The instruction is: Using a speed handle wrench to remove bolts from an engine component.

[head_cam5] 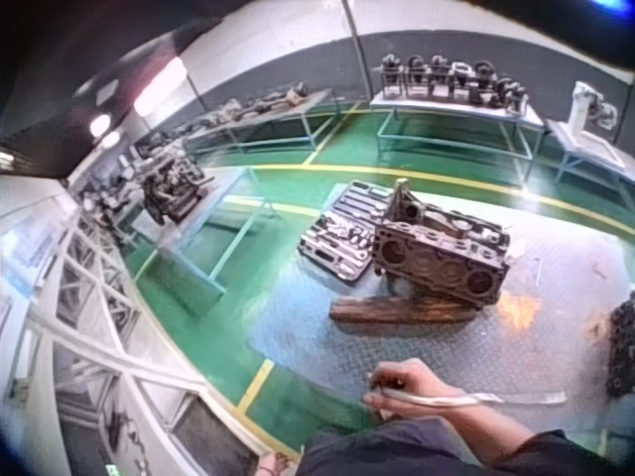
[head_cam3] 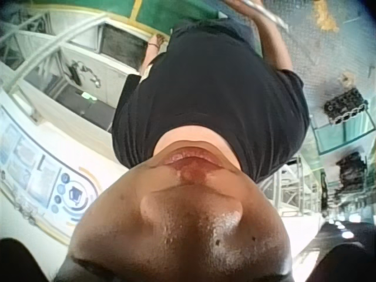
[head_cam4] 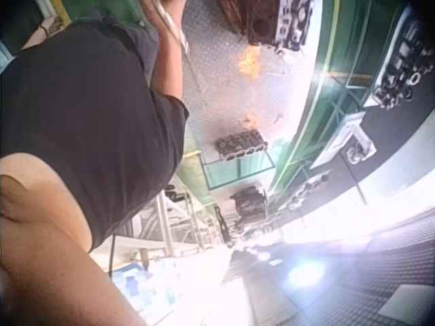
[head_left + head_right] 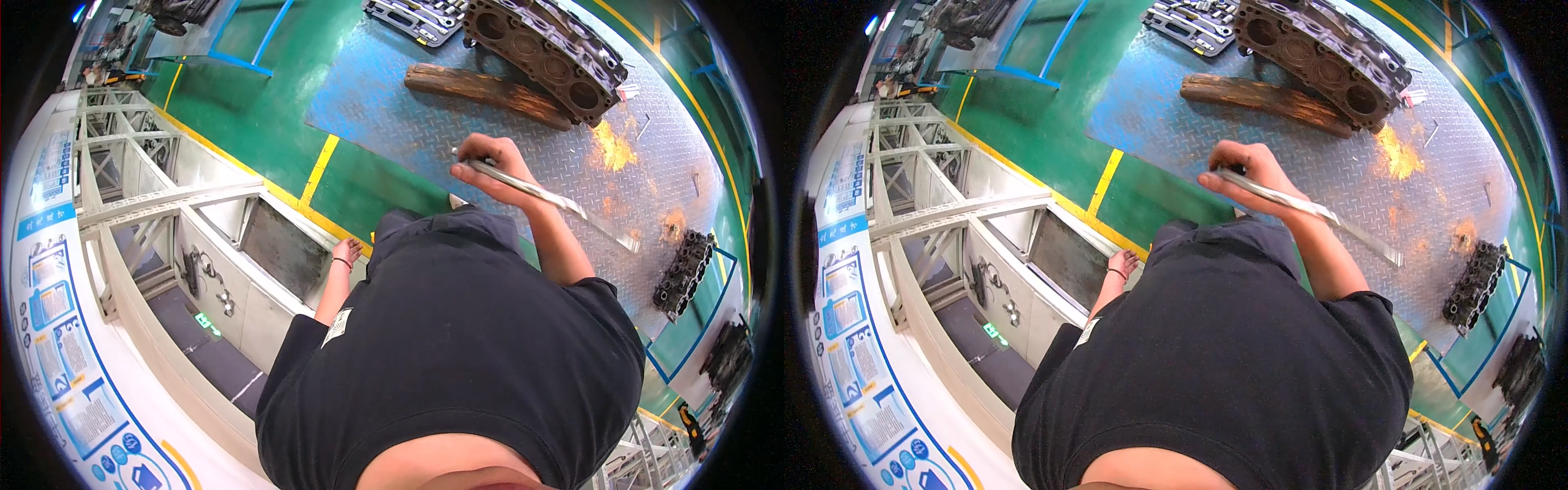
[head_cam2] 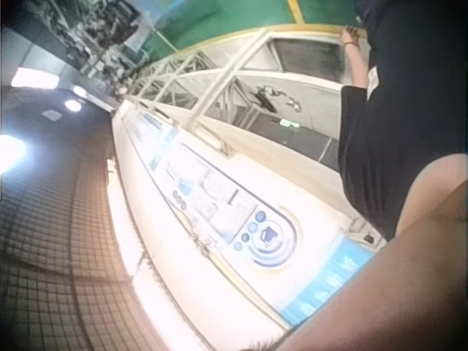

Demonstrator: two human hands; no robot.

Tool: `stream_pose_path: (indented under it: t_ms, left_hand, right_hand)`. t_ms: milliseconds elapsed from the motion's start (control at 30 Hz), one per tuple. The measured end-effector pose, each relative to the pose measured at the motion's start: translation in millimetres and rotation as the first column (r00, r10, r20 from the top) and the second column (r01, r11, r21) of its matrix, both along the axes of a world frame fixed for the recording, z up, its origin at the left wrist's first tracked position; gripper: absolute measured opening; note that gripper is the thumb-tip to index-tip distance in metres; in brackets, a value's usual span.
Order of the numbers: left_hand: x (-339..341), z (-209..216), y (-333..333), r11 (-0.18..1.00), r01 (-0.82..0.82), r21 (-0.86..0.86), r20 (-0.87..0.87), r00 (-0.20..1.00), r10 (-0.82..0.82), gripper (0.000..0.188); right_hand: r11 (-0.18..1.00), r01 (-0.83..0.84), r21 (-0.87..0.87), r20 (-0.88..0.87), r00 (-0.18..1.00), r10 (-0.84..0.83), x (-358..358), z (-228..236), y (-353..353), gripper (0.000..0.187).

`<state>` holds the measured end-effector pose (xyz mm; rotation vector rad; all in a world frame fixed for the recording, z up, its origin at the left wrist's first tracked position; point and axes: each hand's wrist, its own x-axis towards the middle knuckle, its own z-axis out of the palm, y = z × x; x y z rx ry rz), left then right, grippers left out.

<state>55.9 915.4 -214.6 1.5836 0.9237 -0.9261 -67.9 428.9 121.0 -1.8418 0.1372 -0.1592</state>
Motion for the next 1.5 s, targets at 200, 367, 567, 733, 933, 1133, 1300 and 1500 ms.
stream_pose_path:
  t_ms: [200,367,567,733,933,1133,1300,1500]
  left_hand:
    - [56.9,-16.6,42.3,0.991,-0.103,-0.081,-0.019,0.995,0.102,0.031]
    - [102.0,-38.3,122.2,0.991,-0.076,-0.113,-0.073,0.995,0.068,0.035]
    - [180.9,-40.0,232.9,0.615,0.725,0.311,0.056,0.631,-0.773,0.024]
    - [290.7,-52.5,270.5,0.947,-0.313,-0.069,-0.083,0.948,0.307,0.014]
    - [435.8,-7.4,225.0,0.95,-0.285,-0.128,0.111,0.948,0.299,0.027]
    - [572.5,-3.7,195.7,0.974,-0.219,-0.058,0.16,0.961,0.226,0.028]
    - [702.5,17.1,158.4,0.992,-0.12,0.044,0.138,0.984,0.113,0.028]
    - [854.0,50.6,109.4,0.999,-0.011,0.051,0.231,0.973,-0.001,0.019]
  right_hand:
    - [0.855,0.426,0.297,-0.157,0.905,-0.396,80.2,-65.8,29.7,0.037]
    - [0.944,0.328,0.024,-0.387,0.874,-0.294,200.5,-110.9,81.5,0.037]
    - [0.917,-0.03,0.398,-0.331,0.927,0.174,340.8,-28.9,177.6,0.033]
    - [0.843,0.529,0.097,-0.082,0.849,-0.523,353.2,-47.5,113.5,0.028]
    - [0.633,0.641,-0.433,-0.15,0.642,-0.752,367.7,-161.3,14.9,0.035]
    - [0.451,0.786,-0.423,-0.094,0.457,-0.884,495.3,-236.5,10.2,0.037]
    - [0.613,0.709,-0.349,-0.103,0.621,-0.777,691.4,-221.7,12.3,0.037]
    - [0.773,0.632,-0.06,0.027,0.775,-0.632,829.9,-84.2,-22.4,0.023]
